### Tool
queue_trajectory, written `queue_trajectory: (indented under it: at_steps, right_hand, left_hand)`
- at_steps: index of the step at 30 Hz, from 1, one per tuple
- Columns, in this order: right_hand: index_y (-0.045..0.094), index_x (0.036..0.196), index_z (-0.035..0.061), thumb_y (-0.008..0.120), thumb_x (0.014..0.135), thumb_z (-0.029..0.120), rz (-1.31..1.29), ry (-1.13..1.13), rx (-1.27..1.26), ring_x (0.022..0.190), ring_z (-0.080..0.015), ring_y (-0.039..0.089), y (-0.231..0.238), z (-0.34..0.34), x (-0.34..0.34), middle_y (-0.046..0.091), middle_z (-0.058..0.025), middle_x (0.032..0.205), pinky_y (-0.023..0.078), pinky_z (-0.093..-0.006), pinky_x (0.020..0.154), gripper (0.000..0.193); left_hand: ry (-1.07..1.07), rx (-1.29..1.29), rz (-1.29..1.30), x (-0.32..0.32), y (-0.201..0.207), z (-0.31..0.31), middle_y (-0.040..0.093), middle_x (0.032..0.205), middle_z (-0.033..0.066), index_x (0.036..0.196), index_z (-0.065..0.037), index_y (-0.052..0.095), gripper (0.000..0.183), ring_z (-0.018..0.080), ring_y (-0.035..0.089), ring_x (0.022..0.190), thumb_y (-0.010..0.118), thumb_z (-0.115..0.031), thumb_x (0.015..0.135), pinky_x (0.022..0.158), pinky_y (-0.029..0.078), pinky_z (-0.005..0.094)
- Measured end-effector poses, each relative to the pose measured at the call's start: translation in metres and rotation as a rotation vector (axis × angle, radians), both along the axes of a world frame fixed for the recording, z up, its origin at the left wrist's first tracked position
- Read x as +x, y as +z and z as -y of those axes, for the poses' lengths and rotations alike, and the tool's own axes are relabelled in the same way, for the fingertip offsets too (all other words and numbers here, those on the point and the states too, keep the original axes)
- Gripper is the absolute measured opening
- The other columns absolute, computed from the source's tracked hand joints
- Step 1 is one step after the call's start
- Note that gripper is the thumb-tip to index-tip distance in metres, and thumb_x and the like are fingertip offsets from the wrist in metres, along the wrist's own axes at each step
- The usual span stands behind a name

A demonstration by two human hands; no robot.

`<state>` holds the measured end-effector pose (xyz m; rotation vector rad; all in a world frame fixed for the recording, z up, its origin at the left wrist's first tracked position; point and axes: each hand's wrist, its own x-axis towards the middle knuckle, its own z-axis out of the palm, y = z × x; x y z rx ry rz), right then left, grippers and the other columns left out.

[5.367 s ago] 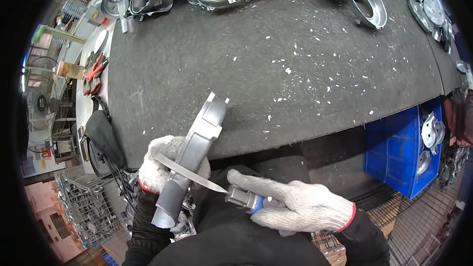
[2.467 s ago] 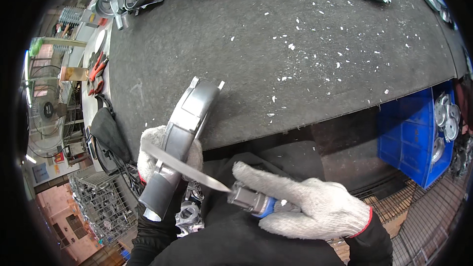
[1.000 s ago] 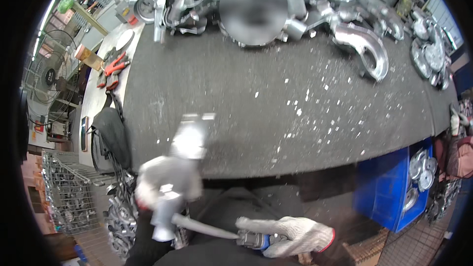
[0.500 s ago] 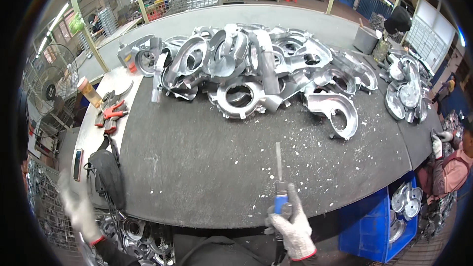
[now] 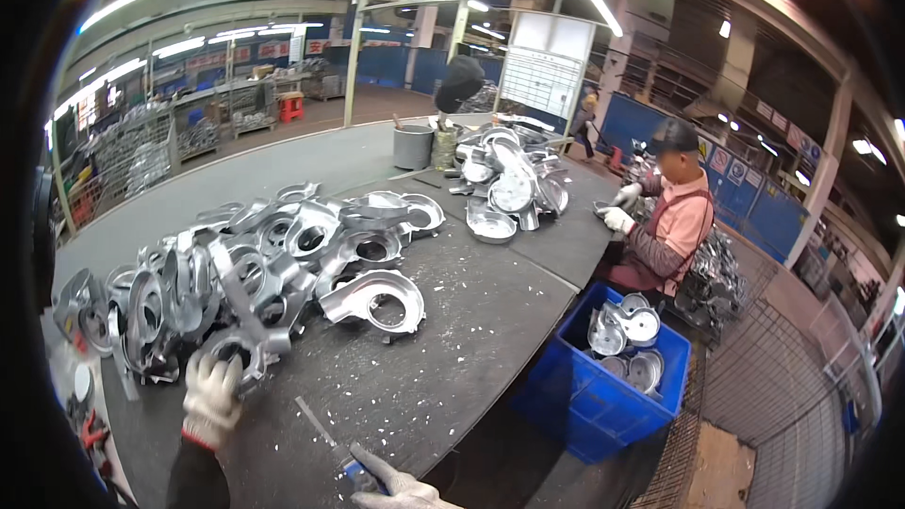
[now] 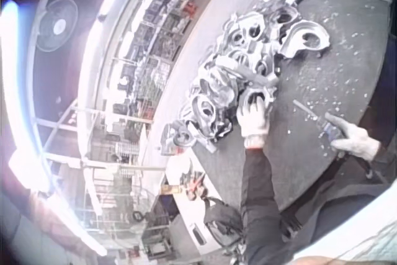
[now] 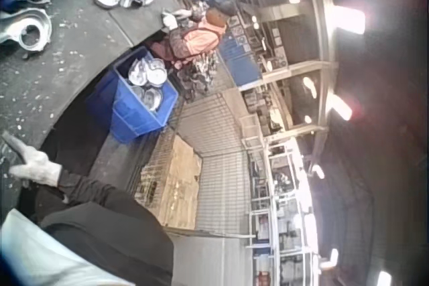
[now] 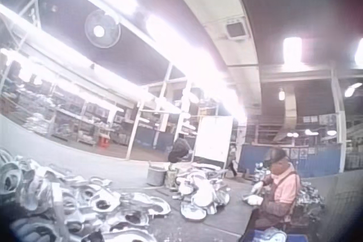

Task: The person files down the rough edges of cast metal components using a metal hand file.

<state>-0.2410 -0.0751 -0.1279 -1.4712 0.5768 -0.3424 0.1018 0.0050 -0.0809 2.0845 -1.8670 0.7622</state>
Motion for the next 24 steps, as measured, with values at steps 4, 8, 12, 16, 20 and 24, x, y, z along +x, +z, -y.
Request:
queue_trajectory:
  at_steps: [4, 8, 12, 16, 20, 24]
  right_hand:
    - [0.017, 0.163, 0.0172, 0.075, 0.09, 0.024, -0.241, 0.136, 0.228, 0.093, -0.0204, 0.064, 0.041, 0.008, 0.001, 0.061, -0.0122, 0.122, 0.056, -0.0382, 0.083, 0.094]
    - [0.02, 0.162, 0.0124, 0.071, 0.089, 0.012, -0.155, 0.155, 0.219, 0.085, -0.0151, 0.065, 0.028, 0.024, 0.006, 0.062, -0.0126, 0.113, 0.057, -0.029, 0.074, 0.09]
    - [0.023, 0.161, 0.0125, 0.073, 0.086, 0.004, -0.055, -0.02, 0.245, 0.089, -0.0175, 0.066, 0.016, 0.016, -0.002, 0.063, -0.0145, 0.117, 0.06, -0.0303, 0.067, 0.091]
    - [0.016, 0.163, 0.0146, 0.069, 0.086, -0.001, -0.006, -0.104, 0.314, 0.084, -0.0178, 0.069, 0.005, 0.007, -0.005, 0.063, -0.014, 0.11, 0.061, -0.0281, 0.064, 0.095]
    - [0.014, 0.163, 0.0132, 0.067, 0.086, 0.0, -0.041, 0.017, 0.245, 0.08, -0.0177, 0.067, -0.009, -0.001, -0.035, 0.062, -0.0131, 0.109, 0.059, -0.0294, 0.066, 0.095]
    - [0.017, 0.161, 0.0073, 0.066, 0.091, 0.007, -0.19, 0.184, 0.229, 0.087, -0.0213, 0.067, -0.001, -0.011, -0.069, 0.063, -0.016, 0.117, 0.059, -0.0331, 0.077, 0.086]
  left_hand:
    - [-0.003, -0.271, -0.031, -0.038, 0.045, -0.058, 0.063, 0.105, 0.0158, 0.12, -0.001, 0.065, 0.047, 0.0345, 0.063, 0.097, 0.061, 0.001, 0.073, 0.085, 0.052, 0.0434]
    - [0.307, -0.313, -0.805, -0.054, 0.055, -0.149, 0.066, 0.112, 0.0169, 0.123, -0.002, 0.069, 0.051, 0.0256, 0.065, 0.101, 0.067, 0.013, 0.073, 0.089, 0.054, 0.0328]
    - [0.236, 0.183, -1.033, -0.057, 0.053, -0.12, 0.068, 0.097, 0.0127, 0.111, -0.001, 0.072, 0.03, 0.0225, 0.069, 0.093, 0.074, -0.001, 0.082, 0.08, 0.057, 0.0368]
    - [0.295, 0.354, -0.267, -0.072, -0.003, -0.126, 0.068, 0.112, 0.0117, 0.123, -0.013, 0.069, 0.049, 0.0349, 0.062, 0.11, 0.081, -0.02, 0.076, 0.097, 0.049, 0.0435]
    - [0.59, -0.282, -0.425, -0.123, -0.022, -0.185, 0.066, 0.118, 0.0179, 0.124, -0.005, 0.066, 0.058, 0.0365, 0.064, 0.108, 0.084, -0.009, 0.069, 0.097, 0.05, 0.0469]
    - [0.446, -0.08, -0.6, -0.149, -0.042, -0.246, 0.06, 0.126, 0.0254, 0.13, -0.004, 0.062, 0.085, 0.0495, 0.057, 0.117, 0.075, -0.064, 0.072, 0.102, 0.046, 0.0555]
